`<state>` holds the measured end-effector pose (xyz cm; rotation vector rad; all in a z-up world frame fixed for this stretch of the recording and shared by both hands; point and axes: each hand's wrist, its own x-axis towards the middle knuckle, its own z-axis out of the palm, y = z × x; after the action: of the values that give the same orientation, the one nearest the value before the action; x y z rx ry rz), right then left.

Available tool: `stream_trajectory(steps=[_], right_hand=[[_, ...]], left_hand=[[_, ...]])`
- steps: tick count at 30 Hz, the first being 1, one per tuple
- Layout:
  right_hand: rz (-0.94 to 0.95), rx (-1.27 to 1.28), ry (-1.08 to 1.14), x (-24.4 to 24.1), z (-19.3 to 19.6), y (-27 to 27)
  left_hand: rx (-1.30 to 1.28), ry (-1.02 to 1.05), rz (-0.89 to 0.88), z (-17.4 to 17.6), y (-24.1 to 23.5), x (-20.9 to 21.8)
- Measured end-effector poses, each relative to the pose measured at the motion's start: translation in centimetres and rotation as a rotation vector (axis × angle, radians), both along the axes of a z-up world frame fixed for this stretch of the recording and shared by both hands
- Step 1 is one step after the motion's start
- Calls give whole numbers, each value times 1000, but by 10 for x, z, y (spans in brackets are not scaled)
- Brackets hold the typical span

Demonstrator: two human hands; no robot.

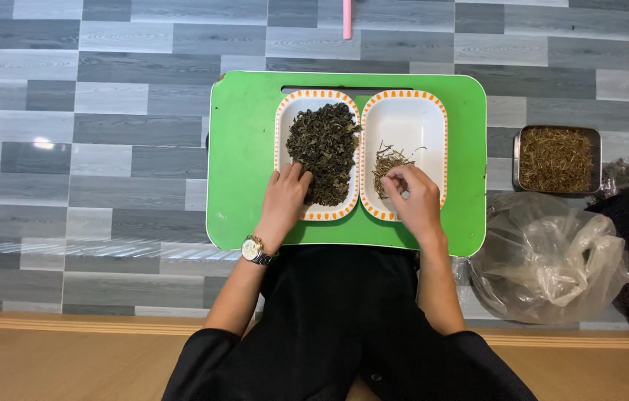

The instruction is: Manually sorting dried tea leaves by picking out stems and debris and placing them in a separate tray compartment.

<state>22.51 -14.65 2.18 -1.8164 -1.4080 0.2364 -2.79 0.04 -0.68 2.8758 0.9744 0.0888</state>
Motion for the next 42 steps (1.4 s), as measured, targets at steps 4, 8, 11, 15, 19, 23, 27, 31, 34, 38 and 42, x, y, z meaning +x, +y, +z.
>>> stream_trajectory(steps=[4, 8, 11, 15, 19, 23, 27, 31, 34, 38, 42], right_hand=[[10, -6, 13, -2, 0, -1], [16, -18, 15, -4, 10, -1], [17, -17, 19, -3, 1, -2], [37, -20, -2, 0, -12, -1], [64, -25, 6, -4, -5, 0], [72, -15, 8, -5, -3, 2], [73, -20, -1, -6, -8, 1], [109, -73, -45, -14, 15, 3], [100, -70, -29, -14, 13, 2], [86, -55, 4, -9, -1, 2], [89, -65, 18, -12, 3, 4]], left_hand=[[69, -45, 8, -7, -1, -2], [55, -114, -11, -15, 5, -3], [14, -166, 0, -17, 7, -4], [-74, -297, 18, -4, 19, 0], [-95, -412, 1, 4, 46, 11], [-228, -535, -26, 43, 63, 23], [-331, -616, -74, 47, 71, 31], [-377, -599, -118, 68, 67, 21], [-281, -494, -100, 54, 60, 10], [-211, -277, -132, 35, 42, -6], [-129, -211, -175, 15, 31, -7]])
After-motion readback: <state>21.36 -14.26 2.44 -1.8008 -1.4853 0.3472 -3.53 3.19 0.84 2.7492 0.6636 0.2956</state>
